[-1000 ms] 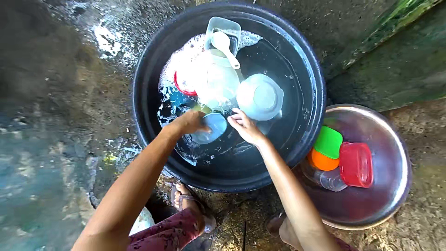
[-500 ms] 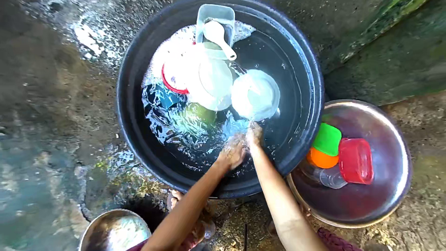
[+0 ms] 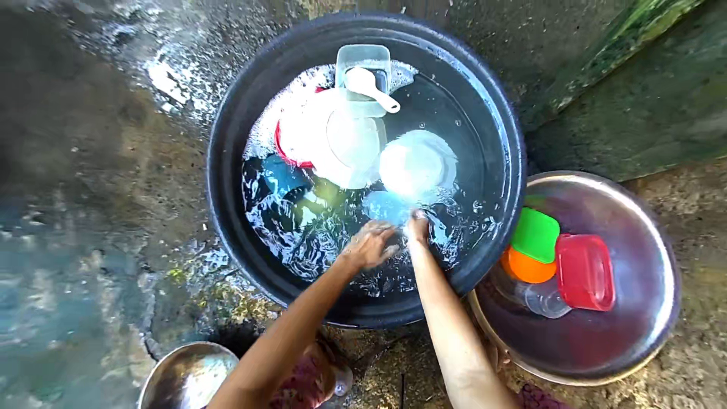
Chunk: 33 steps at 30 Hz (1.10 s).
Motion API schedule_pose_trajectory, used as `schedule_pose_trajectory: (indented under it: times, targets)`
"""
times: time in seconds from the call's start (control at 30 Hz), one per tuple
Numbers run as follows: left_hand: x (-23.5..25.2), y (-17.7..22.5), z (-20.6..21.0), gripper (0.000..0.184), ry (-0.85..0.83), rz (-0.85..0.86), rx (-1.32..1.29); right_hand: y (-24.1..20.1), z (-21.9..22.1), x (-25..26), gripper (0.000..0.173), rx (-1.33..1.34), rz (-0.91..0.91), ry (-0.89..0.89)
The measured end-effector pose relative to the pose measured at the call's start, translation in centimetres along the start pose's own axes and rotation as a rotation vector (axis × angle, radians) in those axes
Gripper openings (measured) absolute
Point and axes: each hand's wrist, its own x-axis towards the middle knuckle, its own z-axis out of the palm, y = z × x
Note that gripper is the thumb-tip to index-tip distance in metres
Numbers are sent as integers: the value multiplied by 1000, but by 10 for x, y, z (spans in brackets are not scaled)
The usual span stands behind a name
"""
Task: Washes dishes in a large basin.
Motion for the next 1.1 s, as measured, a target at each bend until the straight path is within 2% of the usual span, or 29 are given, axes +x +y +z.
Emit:
schedule_pose_trajectory:
  times: [0.1,0.13,0.2,0.27,0.33,0.4,0.47,0.53,0.57,0.63,0.67,0.7,0.77,0.8,0.87,0.93,1.0,1.07,1.1]
  targets:
    - [-2,-31,-23,70,14,-63,158,2,11,-12,42,-47,-54,-155]
    - [4,-32,-28,71,14,-104,163,5,13,-15,42,-91,-87,-211]
    - [19,-15,-33,46,13,-158,170,5,6,-10,40,-236,-128,-255]
    - [34,10,-41,31,-127,-169,205,-1,-6,-3,38,-355,-116,-229]
    - [39,13,-47,35,-161,-137,68,-4,-12,0,45,-186,-69,-217]
    - [35,-11,-46,42,-39,-116,-169,2,-9,4,55,69,-74,-266]
    - [32,-29,-46,52,-19,-268,-292,5,-6,4,56,252,-4,-379]
    - [37,-23,-41,60,38,-432,-206,9,1,1,53,345,68,-467]
    - [42,-13,-33,56,130,-457,-152,10,4,-2,51,359,99,-481]
    - [53,19,-16,49,256,-340,-101,-2,6,-16,41,369,168,-349]
    - [52,38,-12,50,250,-288,-110,-20,0,-27,38,379,233,-249]
    - [46,60,-17,51,150,-260,-127,-42,-10,-39,38,395,301,-156]
    - [28,75,-24,53,-41,-182,-77,-47,-18,-40,37,407,206,15]
    - [18,65,-22,56,-86,-127,-24,-44,-19,-35,38,405,191,53]
    - [5,12,-5,57,34,-20,32,-33,-20,-25,44,389,225,6]
    - [11,-20,-11,55,148,-76,28,-10,-6,-9,44,335,159,-61]
    - [27,-21,-17,56,216,-155,33,5,1,-7,46,297,88,-145]
    - [44,-11,1,61,326,-178,20,-1,-4,-7,45,213,65,-109]
    - [43,-3,10,64,324,-152,30,-4,-8,-6,44,193,63,-102]
